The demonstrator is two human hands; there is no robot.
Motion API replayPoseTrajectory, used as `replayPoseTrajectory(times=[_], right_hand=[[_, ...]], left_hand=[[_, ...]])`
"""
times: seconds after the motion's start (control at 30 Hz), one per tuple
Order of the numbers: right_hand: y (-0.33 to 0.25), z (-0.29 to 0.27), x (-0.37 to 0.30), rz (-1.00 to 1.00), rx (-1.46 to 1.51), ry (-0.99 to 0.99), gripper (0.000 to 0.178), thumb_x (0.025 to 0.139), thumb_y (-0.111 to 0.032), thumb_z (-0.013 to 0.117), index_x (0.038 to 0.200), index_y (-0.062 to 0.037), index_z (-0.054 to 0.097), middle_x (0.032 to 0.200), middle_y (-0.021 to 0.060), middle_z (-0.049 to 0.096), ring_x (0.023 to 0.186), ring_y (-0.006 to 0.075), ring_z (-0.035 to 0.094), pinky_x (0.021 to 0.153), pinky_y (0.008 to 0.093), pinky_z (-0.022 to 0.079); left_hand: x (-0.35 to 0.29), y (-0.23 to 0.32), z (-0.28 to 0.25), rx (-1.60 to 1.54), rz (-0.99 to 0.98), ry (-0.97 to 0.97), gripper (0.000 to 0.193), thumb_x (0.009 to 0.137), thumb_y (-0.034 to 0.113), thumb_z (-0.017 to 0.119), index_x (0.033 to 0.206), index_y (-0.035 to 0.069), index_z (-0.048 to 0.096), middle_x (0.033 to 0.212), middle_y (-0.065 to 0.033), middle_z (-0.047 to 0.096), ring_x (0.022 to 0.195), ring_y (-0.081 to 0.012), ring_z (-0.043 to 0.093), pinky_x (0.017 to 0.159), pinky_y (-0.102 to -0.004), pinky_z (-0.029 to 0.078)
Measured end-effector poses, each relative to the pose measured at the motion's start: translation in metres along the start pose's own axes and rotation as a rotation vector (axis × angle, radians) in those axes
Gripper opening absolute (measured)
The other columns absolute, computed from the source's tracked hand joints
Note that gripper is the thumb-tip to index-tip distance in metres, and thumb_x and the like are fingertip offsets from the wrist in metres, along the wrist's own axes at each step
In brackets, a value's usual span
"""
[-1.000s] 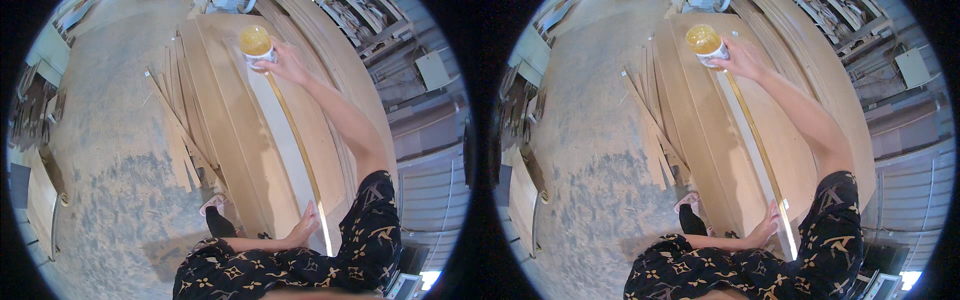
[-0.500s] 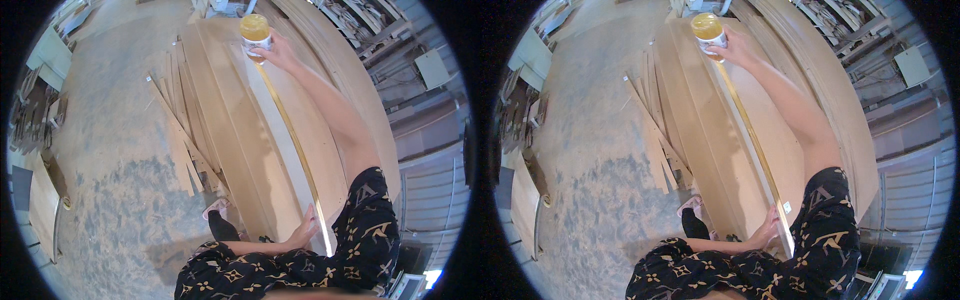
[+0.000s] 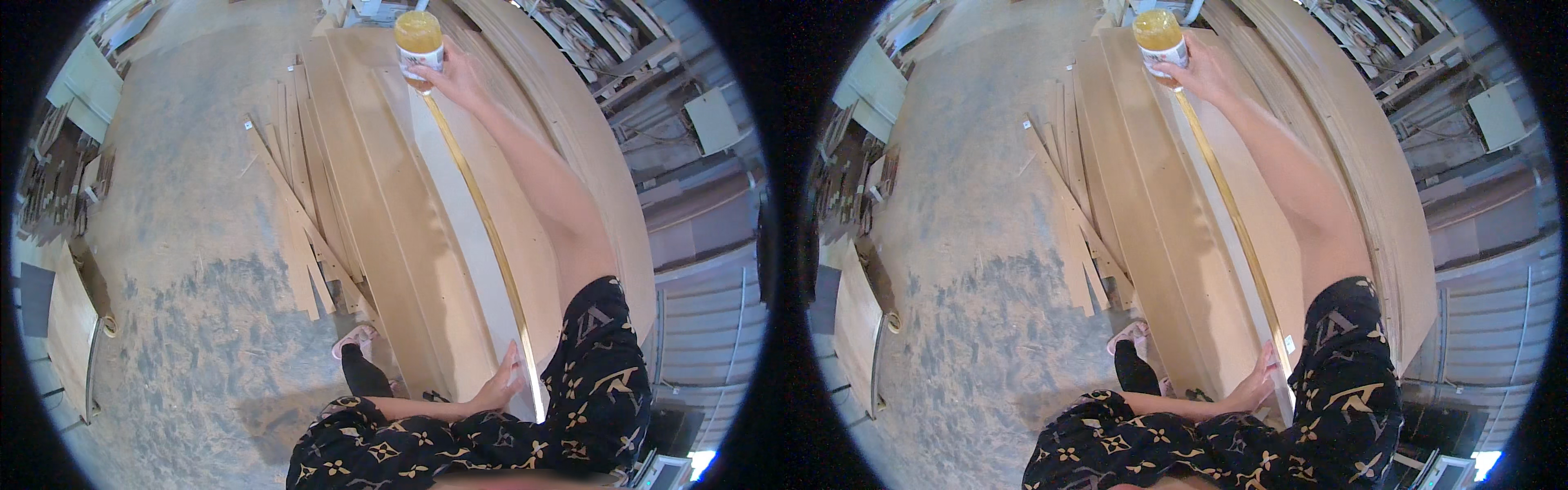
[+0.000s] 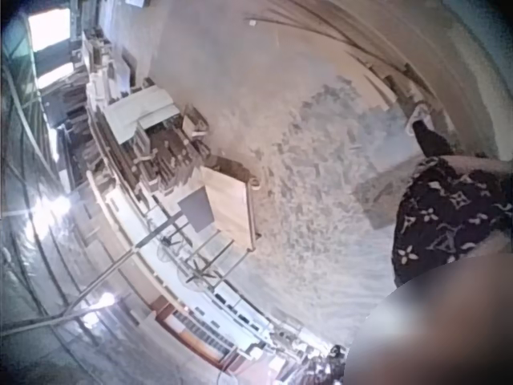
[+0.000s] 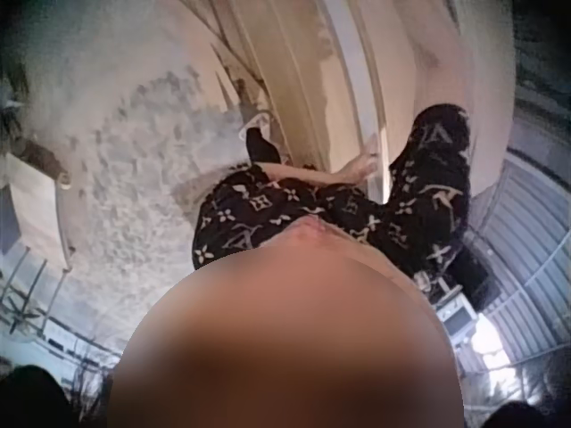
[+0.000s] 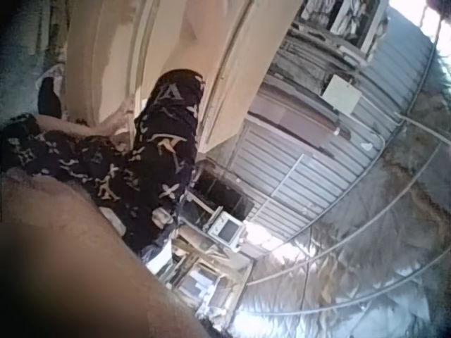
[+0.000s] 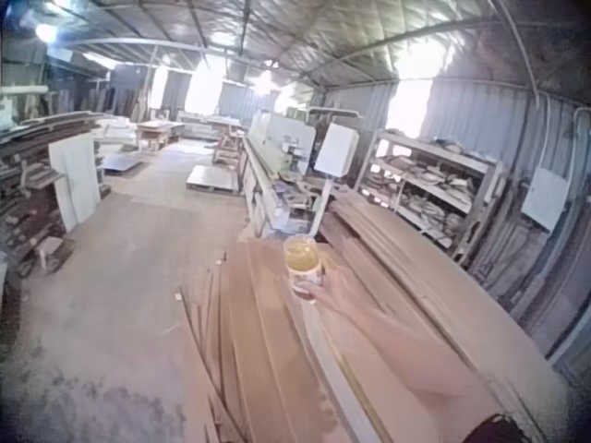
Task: The person applies a yellow adhesive from a squeeze bottle along the edges of white rectangular boards. They handle the boards one at a time, applying glue to the edges and then placing them on a workbench.
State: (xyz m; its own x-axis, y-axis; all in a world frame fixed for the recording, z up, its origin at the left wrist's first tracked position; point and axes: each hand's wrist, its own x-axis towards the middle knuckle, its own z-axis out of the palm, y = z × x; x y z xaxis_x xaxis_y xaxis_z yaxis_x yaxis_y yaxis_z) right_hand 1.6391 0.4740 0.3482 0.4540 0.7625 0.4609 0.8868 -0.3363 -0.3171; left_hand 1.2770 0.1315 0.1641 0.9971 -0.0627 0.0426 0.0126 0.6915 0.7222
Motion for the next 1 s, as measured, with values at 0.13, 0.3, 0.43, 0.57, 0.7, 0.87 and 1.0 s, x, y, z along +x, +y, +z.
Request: replayPoseTrajectory(times=[0.13, 0.3, 0.43, 0.57, 0.7, 0.87, 1.0], right_hand=[[0.009, 0.014, 0.023, 0.027, -0.085, -0.085, 0.062, 0.076, -0.045, 0.074, 0.123, -0.0089, 0.054, 0.113, 0.0142, 0.066, 0.103, 0.0303, 0.065, 0.088, 0.0406, 0.050], [0.005, -0.005, -0.020, -0.085, 0.029, -0.177, 0.062, 0.076, -0.037, 0.077, 0.126, -0.0081, 0.053, 0.116, 0.0152, 0.064, 0.107, 0.0314, 0.062, 0.092, 0.0400, 0.048], [-0.009, -0.030, -0.067, -0.198, -0.003, -0.223, 0.064, 0.075, -0.037, 0.078, 0.127, -0.0077, 0.052, 0.118, 0.0158, 0.063, 0.110, 0.0314, 0.061, 0.093, 0.0396, 0.048], [-0.012, -0.020, -0.061, -0.122, 0.007, -0.171, 0.066, 0.075, -0.039, 0.078, 0.127, -0.0073, 0.052, 0.115, 0.0153, 0.064, 0.108, 0.0307, 0.062, 0.092, 0.0396, 0.048], [0.003, -0.006, -0.021, -0.040, 0.068, -0.109, 0.070, 0.074, -0.040, 0.078, 0.128, -0.0077, 0.050, 0.113, 0.0144, 0.066, 0.105, 0.0287, 0.064, 0.090, 0.0390, 0.049], [0.010, 0.000, -0.024, -0.155, 0.138, 0.041, 0.063, 0.075, -0.041, 0.076, 0.124, -0.0074, 0.054, 0.102, 0.0156, 0.068, 0.092, 0.0324, 0.067, 0.080, 0.0400, 0.052], [0.005, -0.006, -0.050, -0.247, 0.195, -0.132, 0.066, 0.074, -0.042, 0.077, 0.125, -0.0068, 0.054, 0.100, 0.0170, 0.068, 0.092, 0.0324, 0.066, 0.079, 0.0399, 0.051]], left_hand=[[-0.001, 0.003, -0.002, 0.060, 0.090, 0.028, 0.084, 0.096, 0.034, 0.049, 0.150, 0.003, -0.008, 0.157, -0.0207, 0.003, 0.135, -0.0326, 0.037, 0.112, -0.0372, 0.026], [-0.009, 0.006, -0.008, 0.057, -0.049, -0.006, 0.085, 0.095, 0.035, 0.049, 0.150, 0.003, -0.008, 0.157, -0.0209, 0.005, 0.135, -0.0331, 0.036, 0.111, -0.0368, 0.027], [-0.005, 0.005, -0.012, 0.028, -0.097, -0.003, 0.086, 0.093, 0.034, 0.049, 0.150, 0.004, -0.009, 0.157, -0.0204, 0.005, 0.136, -0.0336, 0.035, 0.111, -0.0372, 0.027], [-0.007, 0.016, -0.015, -0.010, -0.093, -0.007, 0.086, 0.092, 0.029, 0.049, 0.150, 0.005, -0.009, 0.157, -0.0197, 0.003, 0.136, -0.0336, 0.034, 0.111, -0.0383, 0.027], [-0.007, 0.029, -0.009, -0.002, -0.095, 0.001, 0.086, 0.090, 0.025, 0.049, 0.150, 0.005, -0.009, 0.157, -0.0196, 0.003, 0.136, -0.0331, 0.035, 0.112, -0.0390, 0.027], [-0.007, 0.019, -0.013, 0.088, 0.009, 0.000, 0.086, 0.090, 0.022, 0.049, 0.149, 0.003, -0.010, 0.157, -0.0209, 0.003, 0.136, -0.0324, 0.035, 0.112, -0.0390, 0.027], [-0.011, 0.004, -0.019, 0.041, 0.047, -0.010, 0.086, 0.092, 0.025, 0.049, 0.149, 0.002, -0.011, 0.157, -0.0208, 0.002, 0.136, -0.0310, 0.035, 0.112, -0.0383, 0.025]])
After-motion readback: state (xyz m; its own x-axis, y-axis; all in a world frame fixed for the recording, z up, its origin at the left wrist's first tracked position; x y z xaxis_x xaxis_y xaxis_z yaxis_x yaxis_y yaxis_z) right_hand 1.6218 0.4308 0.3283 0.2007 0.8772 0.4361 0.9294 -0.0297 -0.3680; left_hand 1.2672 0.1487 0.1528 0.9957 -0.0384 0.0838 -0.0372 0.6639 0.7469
